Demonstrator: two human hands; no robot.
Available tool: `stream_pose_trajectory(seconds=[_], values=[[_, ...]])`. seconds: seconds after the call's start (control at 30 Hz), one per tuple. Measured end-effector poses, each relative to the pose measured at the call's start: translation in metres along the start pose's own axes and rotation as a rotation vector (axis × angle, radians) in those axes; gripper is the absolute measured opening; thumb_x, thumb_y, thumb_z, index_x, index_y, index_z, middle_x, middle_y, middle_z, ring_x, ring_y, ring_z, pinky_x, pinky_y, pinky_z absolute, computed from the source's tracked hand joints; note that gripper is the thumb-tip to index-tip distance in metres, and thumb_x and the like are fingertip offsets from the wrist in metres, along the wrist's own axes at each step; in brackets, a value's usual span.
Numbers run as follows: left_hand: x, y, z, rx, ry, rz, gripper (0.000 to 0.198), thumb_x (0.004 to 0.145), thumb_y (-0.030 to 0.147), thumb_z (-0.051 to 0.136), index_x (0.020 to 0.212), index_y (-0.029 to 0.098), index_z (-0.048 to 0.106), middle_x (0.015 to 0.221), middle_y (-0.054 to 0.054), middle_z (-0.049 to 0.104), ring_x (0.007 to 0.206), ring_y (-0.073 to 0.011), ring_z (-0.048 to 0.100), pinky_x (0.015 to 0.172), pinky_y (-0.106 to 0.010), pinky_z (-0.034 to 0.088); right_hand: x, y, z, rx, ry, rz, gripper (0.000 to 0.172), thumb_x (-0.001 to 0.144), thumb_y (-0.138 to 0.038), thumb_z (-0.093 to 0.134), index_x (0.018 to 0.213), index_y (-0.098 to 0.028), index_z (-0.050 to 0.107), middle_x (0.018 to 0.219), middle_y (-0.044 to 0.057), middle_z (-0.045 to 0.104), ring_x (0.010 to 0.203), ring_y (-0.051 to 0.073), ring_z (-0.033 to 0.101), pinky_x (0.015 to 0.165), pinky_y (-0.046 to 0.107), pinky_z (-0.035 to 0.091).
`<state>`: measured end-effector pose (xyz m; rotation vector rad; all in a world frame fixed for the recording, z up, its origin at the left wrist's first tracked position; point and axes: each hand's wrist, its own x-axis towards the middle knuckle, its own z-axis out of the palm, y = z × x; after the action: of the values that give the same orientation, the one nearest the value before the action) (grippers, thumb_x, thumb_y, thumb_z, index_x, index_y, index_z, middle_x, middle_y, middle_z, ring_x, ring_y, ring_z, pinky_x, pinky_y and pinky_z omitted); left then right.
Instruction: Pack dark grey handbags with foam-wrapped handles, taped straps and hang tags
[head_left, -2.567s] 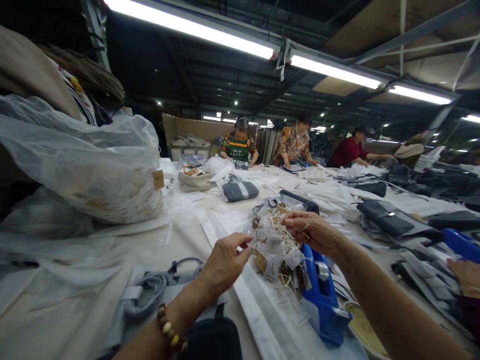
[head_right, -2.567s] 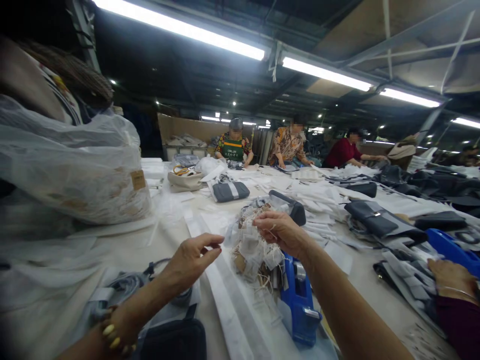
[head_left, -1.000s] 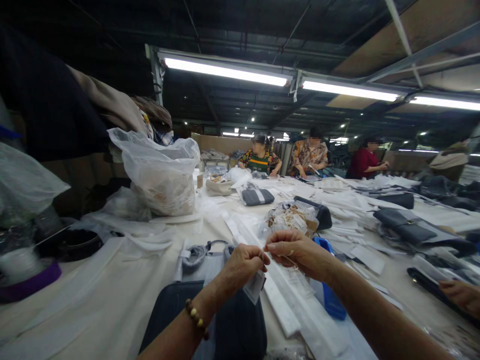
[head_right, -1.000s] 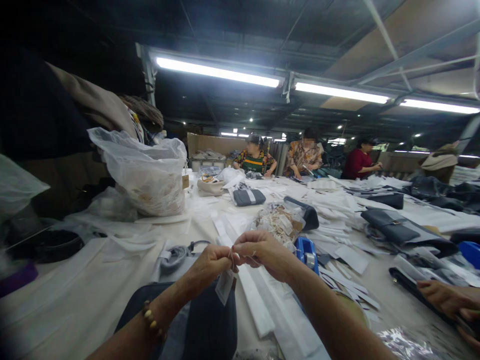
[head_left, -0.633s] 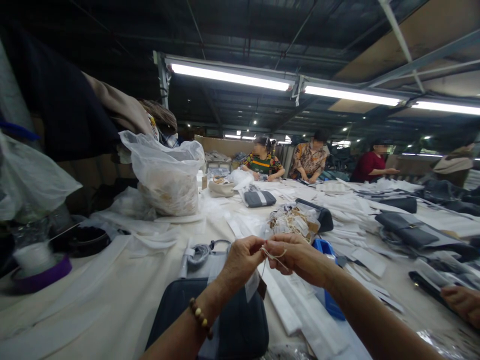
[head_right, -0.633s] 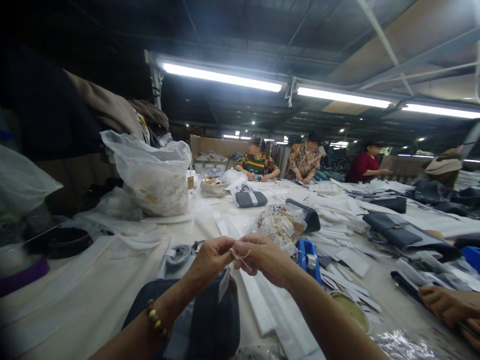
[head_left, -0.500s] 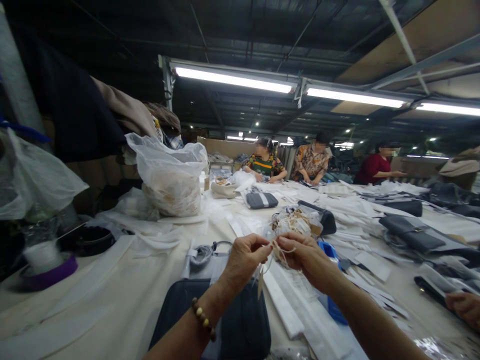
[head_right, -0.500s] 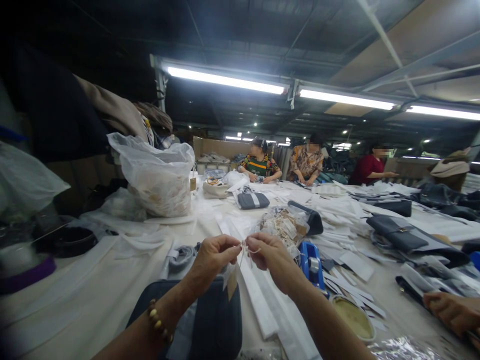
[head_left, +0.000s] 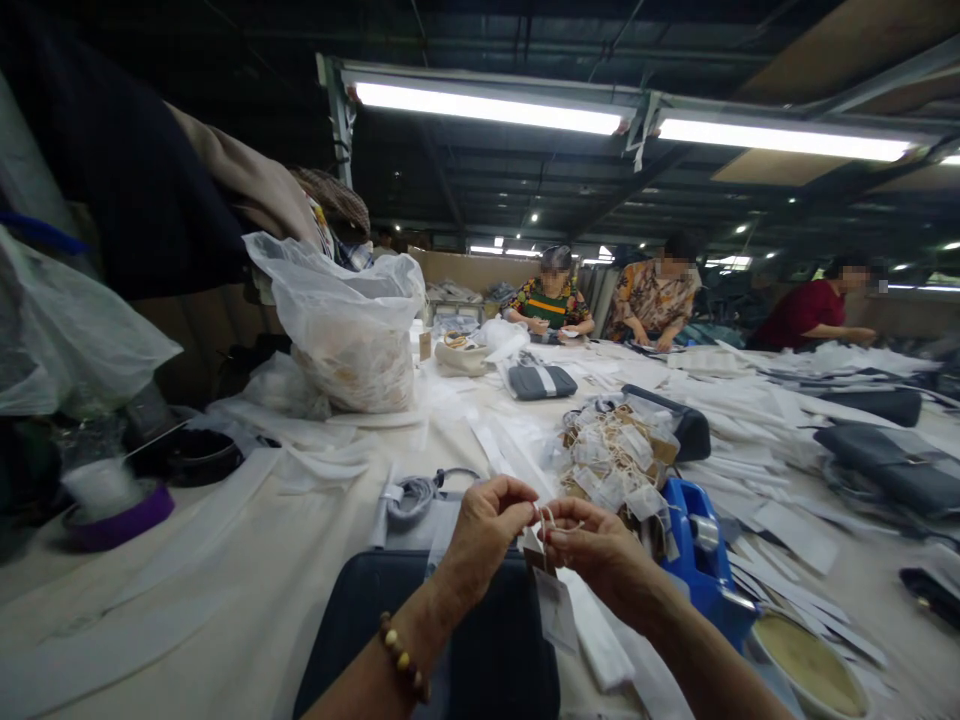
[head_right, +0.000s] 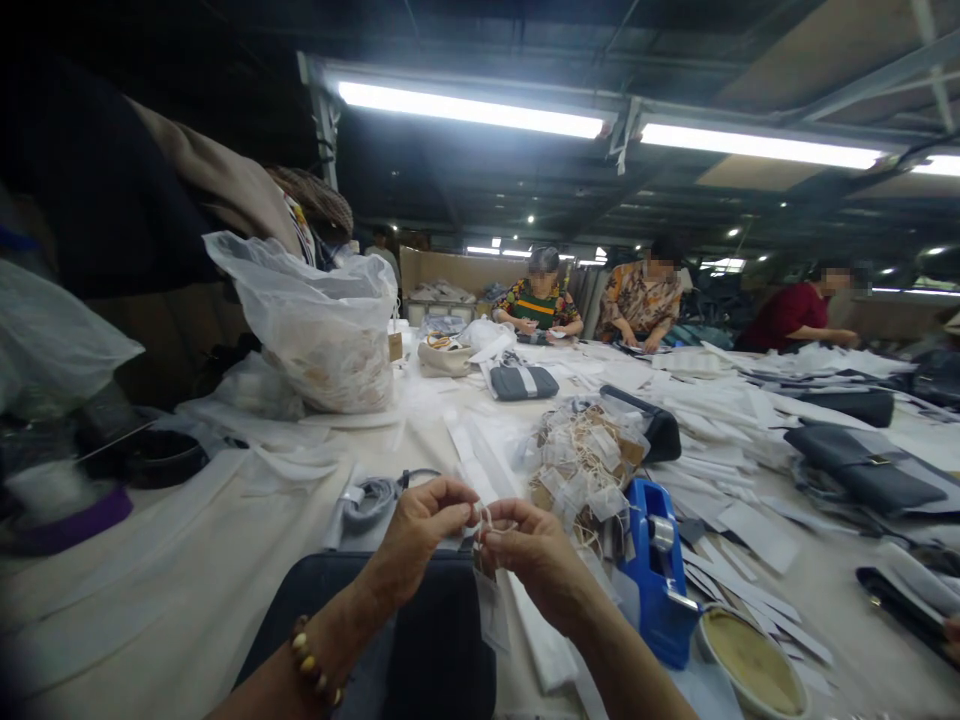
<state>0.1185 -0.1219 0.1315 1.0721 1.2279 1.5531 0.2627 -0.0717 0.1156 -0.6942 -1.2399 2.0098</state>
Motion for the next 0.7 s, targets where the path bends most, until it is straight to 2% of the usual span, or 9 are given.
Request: stream_pose_trajectory(seconds=[0.13,0.27,0.4,0.57,0.7], values=[[-0.005,-0.010,-0.007,0.057,-0.159,-0.078,0.026,0.053,0.021,0.059,0.077,0.012,0.066,0.075,-0.004,0.067,0.074,-0.0172,0.059,0.068,-0.026,0.043,0.003,-0.003,-0.006,-0.041,0.039,-0.003,0.033,0.053,-0.028,0.085,0.078,-0.015,0.067,0.065,0.002,0.067,0.056,0.011,0.056,0.058,0.024,0.040],[-0.006,-0.018,0.000,0.087,-0.235,-0.085,0.025,0.058,0.024,0.060,0.079,0.012,0.066,0.076,-0.007,0.069,0.075,-0.0209,0.060,0.070,-0.031,0.044,0.004,-0.005,-0.010,-0.196,0.083,-0.090,0.029,0.058,-0.031,0.081,0.078,-0.016,0.065,0.058,-0.002,0.062,0.053,0.009,0.051,0.055,0.023,0.037],[0.002,-0.022,0.007,0.070,-0.192,-0.068,0.025,0.059,0.024,0.060,0.079,0.012,0.066,0.077,-0.007,0.068,0.075,-0.0207,0.060,0.072,-0.032,0.044,0.001,-0.009,-0.013,-0.460,0.077,-0.184,0.026,0.065,-0.033,0.073,0.083,-0.017,0.063,0.063,-0.002,0.061,0.059,0.011,0.052,0.057,0.024,0.039],[0.007,-0.015,0.013,0.070,-0.173,-0.102,0.015,0.056,0.020,0.057,0.067,0.014,0.065,0.062,-0.002,0.063,0.060,-0.0133,0.054,0.059,-0.024,0.041,-0.008,-0.021,-0.012,-0.913,0.068,-0.299,0.017,0.077,-0.032,0.058,0.087,-0.018,0.062,0.070,0.001,0.062,0.065,0.015,0.055,0.062,0.029,0.041],[0.006,-0.010,0.015,0.094,-0.163,-0.113,0.012,0.056,0.019,0.052,0.060,0.015,0.063,0.054,0.000,0.059,0.050,-0.0100,0.050,0.049,-0.021,0.037,-0.012,-0.029,-0.011,-0.997,0.051,-0.298,0.016,0.078,-0.033,0.056,0.084,-0.019,0.061,0.066,0.001,0.062,0.062,0.016,0.055,0.060,0.029,0.041]])
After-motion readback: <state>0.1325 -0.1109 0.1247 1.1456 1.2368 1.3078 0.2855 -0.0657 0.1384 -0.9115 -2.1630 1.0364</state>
